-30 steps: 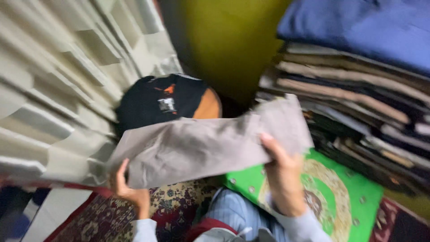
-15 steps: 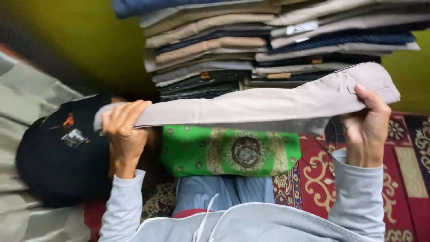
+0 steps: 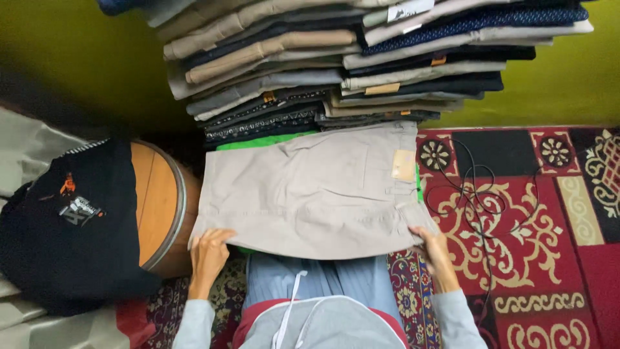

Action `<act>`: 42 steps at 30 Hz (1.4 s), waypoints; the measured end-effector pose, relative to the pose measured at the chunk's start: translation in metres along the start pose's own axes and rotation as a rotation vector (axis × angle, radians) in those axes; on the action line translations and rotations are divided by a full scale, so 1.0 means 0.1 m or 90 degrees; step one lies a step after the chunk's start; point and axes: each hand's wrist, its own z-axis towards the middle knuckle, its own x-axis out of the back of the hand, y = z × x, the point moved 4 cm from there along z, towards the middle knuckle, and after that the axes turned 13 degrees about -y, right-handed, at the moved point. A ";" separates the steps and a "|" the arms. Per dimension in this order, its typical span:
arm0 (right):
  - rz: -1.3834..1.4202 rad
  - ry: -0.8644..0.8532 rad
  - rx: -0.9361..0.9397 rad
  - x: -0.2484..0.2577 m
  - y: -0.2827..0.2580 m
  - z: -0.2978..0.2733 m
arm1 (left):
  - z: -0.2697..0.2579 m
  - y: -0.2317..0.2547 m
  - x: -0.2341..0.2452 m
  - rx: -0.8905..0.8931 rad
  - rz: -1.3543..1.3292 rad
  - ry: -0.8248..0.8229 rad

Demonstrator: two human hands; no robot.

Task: Fold various shirts and pants and place them into organized stacks.

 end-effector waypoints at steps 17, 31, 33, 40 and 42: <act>-0.874 -0.088 0.286 -1.33 -0.92 -0.28 | -0.32 -0.84 -0.36 0.448 -0.307 0.061; -1.082 -0.102 0.304 -2.27 0.06 0.18 | -0.13 -0.11 0.37 0.445 -0.365 0.182; -1.071 -0.149 0.233 -2.21 0.14 0.33 | 0.08 0.66 0.99 0.246 -0.563 0.303; -0.347 -0.377 0.108 -1.97 -0.96 0.18 | -0.06 3.25 1.52 -0.517 -0.299 0.235; -0.012 -0.246 0.200 -1.52 -1.27 0.26 | -0.05 3.36 1.12 -0.541 -0.331 0.048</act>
